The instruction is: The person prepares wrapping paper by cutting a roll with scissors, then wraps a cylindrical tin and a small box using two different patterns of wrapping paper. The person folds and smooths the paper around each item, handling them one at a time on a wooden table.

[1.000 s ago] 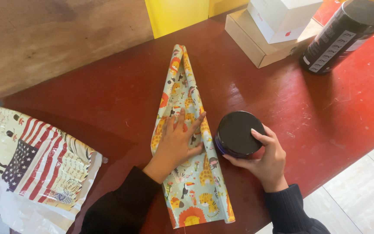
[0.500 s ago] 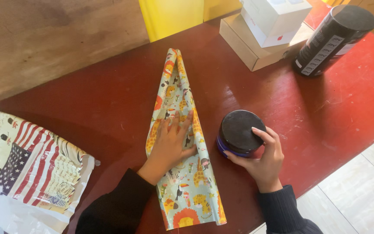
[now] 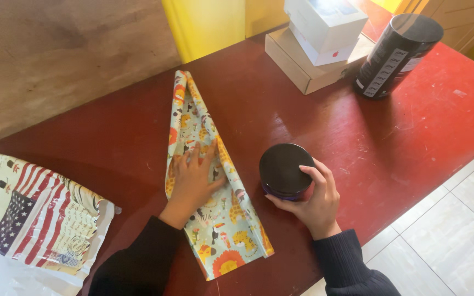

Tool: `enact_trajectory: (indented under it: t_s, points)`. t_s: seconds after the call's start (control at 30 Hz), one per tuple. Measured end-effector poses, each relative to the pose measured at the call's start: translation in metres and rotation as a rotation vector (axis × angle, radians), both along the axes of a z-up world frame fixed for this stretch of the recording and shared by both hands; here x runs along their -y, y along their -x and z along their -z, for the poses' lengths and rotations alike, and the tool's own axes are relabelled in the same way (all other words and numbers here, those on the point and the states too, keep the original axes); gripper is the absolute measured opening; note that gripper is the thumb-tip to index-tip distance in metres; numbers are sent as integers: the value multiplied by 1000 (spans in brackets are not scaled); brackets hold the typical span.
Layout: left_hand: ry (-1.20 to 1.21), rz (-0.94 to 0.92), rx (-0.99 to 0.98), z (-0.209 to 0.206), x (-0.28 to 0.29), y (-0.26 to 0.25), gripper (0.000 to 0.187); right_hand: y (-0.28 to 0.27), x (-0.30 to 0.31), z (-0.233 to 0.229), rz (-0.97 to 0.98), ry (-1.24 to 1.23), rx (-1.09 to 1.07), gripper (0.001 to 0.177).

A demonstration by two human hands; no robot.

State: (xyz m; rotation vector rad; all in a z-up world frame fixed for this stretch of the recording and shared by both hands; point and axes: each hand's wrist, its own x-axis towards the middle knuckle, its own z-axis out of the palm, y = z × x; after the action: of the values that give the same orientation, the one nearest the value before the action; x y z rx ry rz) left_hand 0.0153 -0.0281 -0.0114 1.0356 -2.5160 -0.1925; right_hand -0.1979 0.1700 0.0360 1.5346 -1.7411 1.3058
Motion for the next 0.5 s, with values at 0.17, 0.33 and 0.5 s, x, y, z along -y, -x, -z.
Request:
enact_trajectory:
  t_s: [0.17, 0.33, 0.5]
  points:
    - [-676, 156, -471, -17, 21, -11, 56, 1, -1, 0, 26, -19, 25, 85]
    - [-385, 146, -458, -66, 29, -46, 44, 2, 1, -1, 31, -11, 36, 86]
    - [-187, 37, -170, -84, 29, -54, 55, 1, 1, -3, 43, 7, 18, 86]
